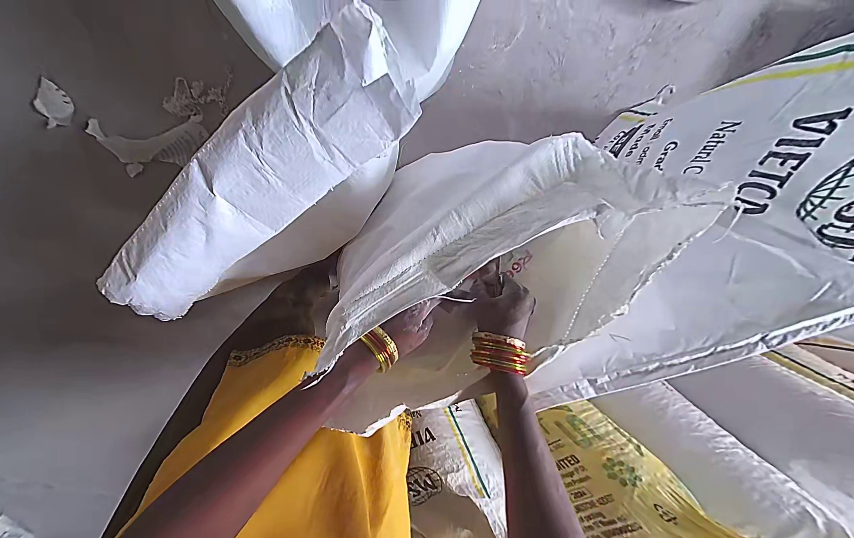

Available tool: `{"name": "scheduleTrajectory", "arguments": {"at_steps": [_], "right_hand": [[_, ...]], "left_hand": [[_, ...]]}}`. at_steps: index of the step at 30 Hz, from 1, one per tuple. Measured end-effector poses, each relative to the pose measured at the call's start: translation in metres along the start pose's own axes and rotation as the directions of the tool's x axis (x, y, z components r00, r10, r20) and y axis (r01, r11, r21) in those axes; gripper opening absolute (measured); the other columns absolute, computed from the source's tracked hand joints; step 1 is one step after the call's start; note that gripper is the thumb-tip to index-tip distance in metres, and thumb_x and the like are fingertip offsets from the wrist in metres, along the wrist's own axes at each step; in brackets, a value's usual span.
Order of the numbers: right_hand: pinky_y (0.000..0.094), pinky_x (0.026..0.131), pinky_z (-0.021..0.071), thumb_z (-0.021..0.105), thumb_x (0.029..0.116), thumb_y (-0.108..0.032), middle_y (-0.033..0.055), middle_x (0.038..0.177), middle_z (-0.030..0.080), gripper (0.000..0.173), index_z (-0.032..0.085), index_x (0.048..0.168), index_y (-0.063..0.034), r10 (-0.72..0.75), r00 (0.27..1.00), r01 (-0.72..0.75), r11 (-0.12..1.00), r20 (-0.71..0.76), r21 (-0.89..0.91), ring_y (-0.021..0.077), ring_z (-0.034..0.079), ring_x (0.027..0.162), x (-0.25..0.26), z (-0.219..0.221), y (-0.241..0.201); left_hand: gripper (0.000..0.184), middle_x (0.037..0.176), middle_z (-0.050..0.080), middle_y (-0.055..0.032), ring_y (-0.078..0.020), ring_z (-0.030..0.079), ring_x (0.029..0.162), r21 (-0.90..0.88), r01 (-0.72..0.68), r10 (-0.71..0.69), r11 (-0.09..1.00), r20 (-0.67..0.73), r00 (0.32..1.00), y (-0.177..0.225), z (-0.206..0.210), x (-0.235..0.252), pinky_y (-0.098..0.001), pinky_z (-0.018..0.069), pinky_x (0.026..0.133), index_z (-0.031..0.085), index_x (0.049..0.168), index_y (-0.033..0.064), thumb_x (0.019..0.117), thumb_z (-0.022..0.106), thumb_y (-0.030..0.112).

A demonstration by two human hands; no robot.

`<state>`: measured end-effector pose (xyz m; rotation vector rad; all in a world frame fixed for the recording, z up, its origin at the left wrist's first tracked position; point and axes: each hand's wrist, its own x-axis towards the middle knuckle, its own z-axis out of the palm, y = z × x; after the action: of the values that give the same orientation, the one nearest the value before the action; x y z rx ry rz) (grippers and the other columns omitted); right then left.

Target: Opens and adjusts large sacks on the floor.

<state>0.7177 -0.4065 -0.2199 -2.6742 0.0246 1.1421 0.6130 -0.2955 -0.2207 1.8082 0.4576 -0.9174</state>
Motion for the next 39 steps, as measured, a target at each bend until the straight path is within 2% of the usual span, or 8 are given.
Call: {"name": "scheduleTrajectory", "arguments": {"at_steps": [4, 8, 13, 16, 18, 20, 28, 39], "right_hand": [[0.0443, 0.074, 0.0467, 0.071, 0.0939, -0.01, 0.0128, 0.076, 0.063, 0.013, 0.07, 0.091, 0.0025, 0.022, 0.999, -0.022, 1.0, 0.045, 0.002, 0.0225, 0.059, 0.073, 0.005, -0.007, -0.006], [0.0469, 0.077, 0.0473, 0.071, 0.0929, -0.009, 0.0168, 0.079, 0.066, 0.014, 0.072, 0.091, 0.0045, -0.062, 0.996, 0.066, 0.996, 0.067, -0.059, 0.0269, 0.062, 0.077, 0.006, -0.011, -0.011], [0.0332, 0.06, 0.0408, 0.071, 0.0956, -0.015, 0.0024, 0.066, 0.05, 0.016, 0.068, 0.094, 0.0003, -0.078, 0.988, 0.082, 0.996, 0.137, -0.026, 0.0119, 0.045, 0.058, 0.009, -0.036, -0.004], [0.0301, 0.055, 0.0414, 0.052, 0.1053, -0.016, 0.0009, 0.071, 0.048, 0.024, 0.06, 0.122, -0.0013, -0.054, 0.987, 0.041, 0.995, 0.152, 0.086, 0.0093, 0.044, 0.055, -0.007, -0.069, 0.005], [0.026, 0.051, 0.0392, 0.038, 0.1051, -0.016, -0.0029, 0.07, 0.046, 0.032, 0.057, 0.126, 0.0005, -0.088, 0.987, 0.068, 0.986, 0.137, 0.15, 0.0054, 0.043, 0.053, -0.027, -0.082, 0.014], [0.0228, 0.049, 0.0444, 0.038, 0.1032, -0.017, -0.0025, 0.071, 0.053, 0.037, 0.062, 0.123, 0.003, -0.141, 0.981, 0.125, 0.984, 0.13, 0.127, 0.0032, 0.048, 0.052, -0.05, -0.092, 0.018], [0.0479, 0.055, 0.0497, 0.051, 0.1025, -0.015, 0.0115, 0.071, 0.07, 0.035, 0.069, 0.129, -0.0018, -0.176, 0.971, 0.203, 0.965, 0.161, -0.169, 0.0267, 0.064, 0.056, -0.099, -0.087, 0.014], [0.0531, 0.07, 0.0495, 0.048, 0.1082, -0.019, 0.0152, 0.08, 0.071, 0.035, 0.068, 0.136, -0.0155, -0.01, 0.957, 0.085, 0.965, 0.288, -0.248, 0.0316, 0.066, 0.072, -0.066, -0.071, -0.01]], "left_hand": [[0.039, 0.14, 0.062, -0.0197, -0.0335, 0.055, 0.136, 0.03, 0.023, -0.025, 0.999, 0.065, 0.998, 0.001, -0.006, -0.001, -0.0509, 0.0383, 0.115, 0.061, 0.14, 0.003, 0.105, 0.045, 0.006], [0.041, 0.142, 0.061, -0.0205, -0.0328, 0.053, 0.138, 0.014, 0.01, -0.011, 1.0, 0.104, 0.995, -0.004, -0.012, -0.003, -0.05, 0.0374, 0.116, 0.057, 0.143, 0.0021, 0.1048, 0.044, 0.007], [0.03, 0.124, 0.07, -0.0208, -0.0352, 0.063, 0.123, 0.071, -0.12, 0.129, 0.99, -0.157, 0.979, -0.004, -0.007, 0.007, -0.0535, 0.0455, 0.107, 0.07, 0.124, -0.0003, 0.1008, 0.055, 0.011], [0.027, 0.124, 0.07, -0.0198, -0.0337, 0.064, 0.123, 0.131, -0.235, 0.258, 0.963, -0.21, 0.943, 0.003, -0.011, 0.018, -0.0506, 0.0464, 0.107, 0.072, 0.12, -0.0018, 0.0988, 0.058, 0.009], [0.025, 0.117, 0.072, -0.02, -0.033, 0.066, 0.117, 0.152, -0.278, 0.303, 0.949, -0.183, 0.935, 0.01, -0.014, 0.025, -0.0497, 0.0483, 0.104, 0.073, 0.114, -0.0022, 0.0972, 0.056, 0.007], [0.03, 0.126, 0.068, -0.0227, -0.0341, 0.062, 0.125, 0.142, -0.183, 0.183, 0.973, 0.01, 0.983, 0.022, -0.022, 0.034, -0.049, 0.0433, 0.109, 0.068, 0.124, -0.0042, 0.1016, 0.052, 0.007], [0.033, 0.132, 0.06, -0.0336, -0.0446, 0.053, 0.132, 0.19, -0.216, 0.148, 0.958, 0.319, 0.936, 0.024, -0.043, 0.057, -0.0518, 0.0327, 0.117, 0.061, 0.126, -0.0153, 0.1003, 0.06, 0.007], [0.03, 0.129, 0.062, -0.0303, -0.0437, 0.056, 0.128, 0.354, -0.271, 0.117, 0.895, 0.401, 0.909, 0.026, -0.052, 0.058, -0.0563, 0.0383, 0.109, 0.064, 0.123, -0.0104, 0.105, 0.053, 0.01]]}}
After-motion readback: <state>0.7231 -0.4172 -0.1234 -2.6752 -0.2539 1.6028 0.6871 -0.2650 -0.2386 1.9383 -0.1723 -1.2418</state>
